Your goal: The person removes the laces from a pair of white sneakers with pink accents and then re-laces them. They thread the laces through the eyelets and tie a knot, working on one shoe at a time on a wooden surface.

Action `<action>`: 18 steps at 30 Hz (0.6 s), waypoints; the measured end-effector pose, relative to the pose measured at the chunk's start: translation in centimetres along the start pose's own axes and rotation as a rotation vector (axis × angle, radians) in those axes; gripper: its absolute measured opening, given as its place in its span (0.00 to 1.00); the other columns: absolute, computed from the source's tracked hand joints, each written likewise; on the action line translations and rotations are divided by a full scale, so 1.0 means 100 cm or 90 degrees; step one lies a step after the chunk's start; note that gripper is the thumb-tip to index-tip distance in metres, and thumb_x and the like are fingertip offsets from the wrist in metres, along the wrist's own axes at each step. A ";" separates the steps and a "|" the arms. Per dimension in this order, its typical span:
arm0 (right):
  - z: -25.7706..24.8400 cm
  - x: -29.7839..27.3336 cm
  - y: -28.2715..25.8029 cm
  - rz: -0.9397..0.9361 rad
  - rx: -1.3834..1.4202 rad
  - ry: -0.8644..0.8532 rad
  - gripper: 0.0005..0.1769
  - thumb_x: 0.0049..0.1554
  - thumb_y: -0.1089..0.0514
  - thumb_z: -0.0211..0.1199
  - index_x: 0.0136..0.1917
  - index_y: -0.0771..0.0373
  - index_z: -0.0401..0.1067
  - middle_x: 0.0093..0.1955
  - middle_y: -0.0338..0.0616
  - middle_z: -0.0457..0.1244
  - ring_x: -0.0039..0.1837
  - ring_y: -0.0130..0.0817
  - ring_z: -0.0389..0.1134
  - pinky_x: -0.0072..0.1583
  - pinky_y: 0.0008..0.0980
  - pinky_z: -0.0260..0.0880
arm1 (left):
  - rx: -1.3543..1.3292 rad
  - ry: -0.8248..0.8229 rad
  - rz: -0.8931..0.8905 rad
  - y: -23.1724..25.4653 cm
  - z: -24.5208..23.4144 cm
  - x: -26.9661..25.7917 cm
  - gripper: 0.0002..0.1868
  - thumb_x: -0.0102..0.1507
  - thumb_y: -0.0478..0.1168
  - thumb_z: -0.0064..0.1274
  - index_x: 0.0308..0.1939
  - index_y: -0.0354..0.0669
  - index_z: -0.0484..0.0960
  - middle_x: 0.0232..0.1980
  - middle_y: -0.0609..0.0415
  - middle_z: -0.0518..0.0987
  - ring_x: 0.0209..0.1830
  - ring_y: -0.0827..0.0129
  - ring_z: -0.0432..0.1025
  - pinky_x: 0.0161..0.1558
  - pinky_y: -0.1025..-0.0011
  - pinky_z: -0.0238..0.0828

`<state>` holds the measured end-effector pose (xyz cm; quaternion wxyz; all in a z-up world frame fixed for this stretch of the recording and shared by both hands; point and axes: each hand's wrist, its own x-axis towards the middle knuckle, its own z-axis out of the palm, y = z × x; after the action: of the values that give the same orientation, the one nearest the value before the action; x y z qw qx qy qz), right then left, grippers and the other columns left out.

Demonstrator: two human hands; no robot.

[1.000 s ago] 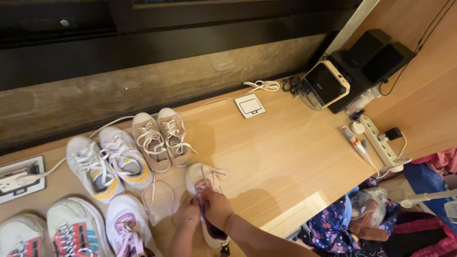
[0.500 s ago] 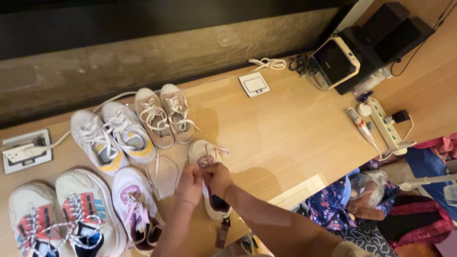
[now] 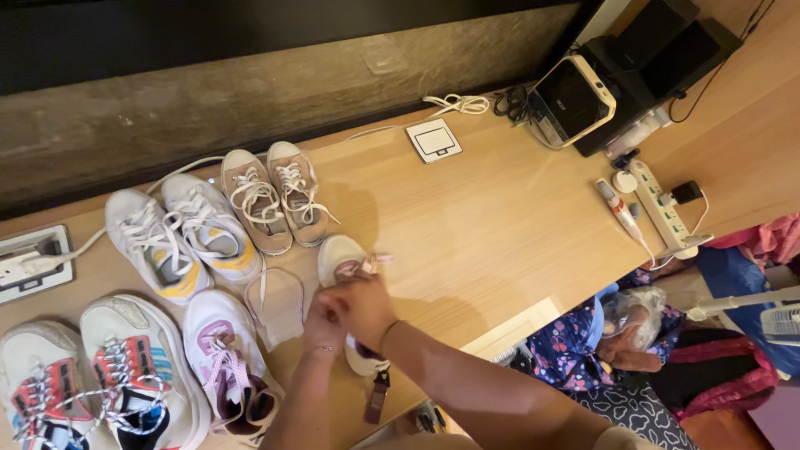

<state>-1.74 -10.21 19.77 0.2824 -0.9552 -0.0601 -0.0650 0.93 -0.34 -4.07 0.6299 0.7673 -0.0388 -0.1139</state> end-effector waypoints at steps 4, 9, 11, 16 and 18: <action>-0.037 0.012 -0.068 -0.092 0.206 0.098 0.09 0.59 0.56 0.66 0.52 0.58 0.80 0.47 0.48 0.70 0.50 0.47 0.72 0.55 0.40 0.71 | 0.027 0.008 0.023 0.005 0.001 0.005 0.18 0.61 0.39 0.58 0.53 0.38 0.76 0.47 0.54 0.81 0.46 0.72 0.76 0.47 0.72 0.74; -0.096 0.015 -0.148 -0.050 0.592 0.017 0.08 0.68 0.60 0.61 0.56 0.65 0.78 0.52 0.46 0.72 0.51 0.24 0.71 0.56 0.24 0.73 | -0.036 0.006 -0.042 0.012 -0.004 -0.013 0.17 0.60 0.38 0.56 0.53 0.38 0.76 0.48 0.54 0.81 0.46 0.71 0.76 0.48 0.71 0.74; -0.123 0.008 -0.166 -0.122 0.719 -0.031 0.08 0.74 0.63 0.58 0.58 0.69 0.76 0.55 0.46 0.71 0.56 0.23 0.70 0.63 0.23 0.72 | -0.078 0.007 -0.097 0.014 -0.008 -0.019 0.17 0.60 0.38 0.55 0.52 0.38 0.76 0.48 0.54 0.81 0.47 0.70 0.76 0.48 0.71 0.74; -0.155 -0.006 -0.161 -0.115 0.880 -0.209 0.08 0.75 0.64 0.56 0.61 0.72 0.74 0.59 0.45 0.69 0.59 0.25 0.69 0.66 0.25 0.70 | -0.262 0.010 -0.280 0.015 -0.021 -0.027 0.17 0.60 0.37 0.53 0.52 0.39 0.76 0.49 0.54 0.81 0.47 0.69 0.77 0.48 0.70 0.74; -0.141 0.001 -0.144 -0.078 0.948 -0.276 0.11 0.77 0.61 0.55 0.60 0.71 0.73 0.57 0.44 0.69 0.59 0.25 0.70 0.66 0.26 0.71 | -0.363 0.020 -0.353 0.015 -0.022 -0.036 0.16 0.60 0.36 0.52 0.52 0.39 0.75 0.50 0.54 0.81 0.47 0.69 0.77 0.48 0.70 0.74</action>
<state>-5.05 -5.89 39.20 0.8273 -0.5005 -0.1945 0.1649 -1.90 2.17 -1.73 0.7636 0.5445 0.2129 -0.2740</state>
